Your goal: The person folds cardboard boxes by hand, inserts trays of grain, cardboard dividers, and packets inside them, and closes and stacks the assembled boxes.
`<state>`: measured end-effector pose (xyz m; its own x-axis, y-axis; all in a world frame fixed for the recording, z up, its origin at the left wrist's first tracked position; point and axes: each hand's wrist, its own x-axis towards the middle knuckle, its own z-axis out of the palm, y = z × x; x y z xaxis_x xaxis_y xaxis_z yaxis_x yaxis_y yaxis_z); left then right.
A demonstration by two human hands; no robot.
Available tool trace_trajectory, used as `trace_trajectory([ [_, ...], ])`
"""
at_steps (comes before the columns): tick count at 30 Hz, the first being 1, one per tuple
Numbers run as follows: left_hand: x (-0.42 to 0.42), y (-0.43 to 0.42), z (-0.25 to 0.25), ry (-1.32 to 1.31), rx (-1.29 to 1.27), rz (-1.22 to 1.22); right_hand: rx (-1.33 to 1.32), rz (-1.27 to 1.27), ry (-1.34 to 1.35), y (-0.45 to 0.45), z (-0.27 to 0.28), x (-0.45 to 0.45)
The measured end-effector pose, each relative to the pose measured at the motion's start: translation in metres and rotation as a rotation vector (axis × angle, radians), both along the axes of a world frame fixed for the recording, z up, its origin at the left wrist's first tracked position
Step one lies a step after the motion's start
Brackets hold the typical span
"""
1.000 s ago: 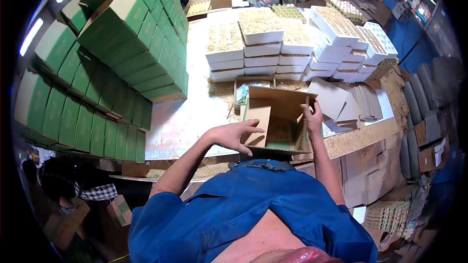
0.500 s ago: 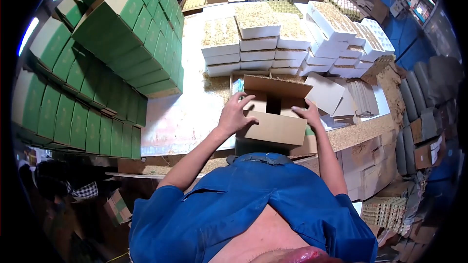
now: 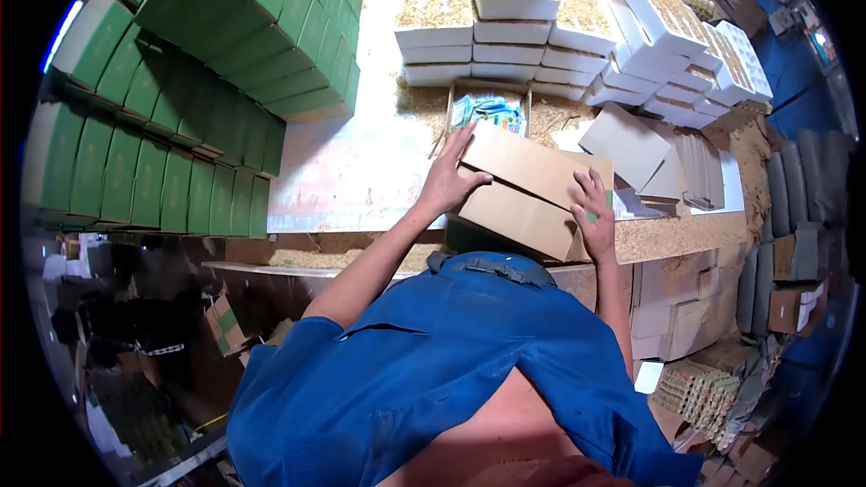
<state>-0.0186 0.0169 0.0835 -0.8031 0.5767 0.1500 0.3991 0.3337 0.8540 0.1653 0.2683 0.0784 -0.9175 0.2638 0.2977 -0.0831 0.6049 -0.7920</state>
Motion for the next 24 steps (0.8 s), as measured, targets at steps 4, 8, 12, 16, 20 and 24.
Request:
trace_trajectory([
  [4, -0.002, -0.002, 0.008, -0.05, -0.151, -0.084, 0.068, 0.057, -0.105, -0.008, 0.01, 0.014],
  [8, -0.002, 0.0, 0.007, -0.042, -0.241, -0.071, -0.242, -0.042, -0.131, -0.006, -0.008, 0.048],
  [12, -0.006, -0.001, -0.002, -0.046, -0.192, -0.075, -0.275, -0.165, -0.366, -0.039, -0.063, 0.061],
  [16, -0.026, -0.004, 0.005, 0.036, -0.125, -0.027, -0.304, -0.221, -0.198, -0.024, -0.076, 0.031],
  [20, -0.061, -0.005, 0.056, 0.026, 0.006, -0.235, -0.074, -0.502, -0.134, -0.005, 0.05, -0.014],
  [24, -0.063, -0.004, 0.038, -0.197, -0.029, -0.077, -0.305, -0.36, -0.192, 0.007, 0.074, -0.029],
])
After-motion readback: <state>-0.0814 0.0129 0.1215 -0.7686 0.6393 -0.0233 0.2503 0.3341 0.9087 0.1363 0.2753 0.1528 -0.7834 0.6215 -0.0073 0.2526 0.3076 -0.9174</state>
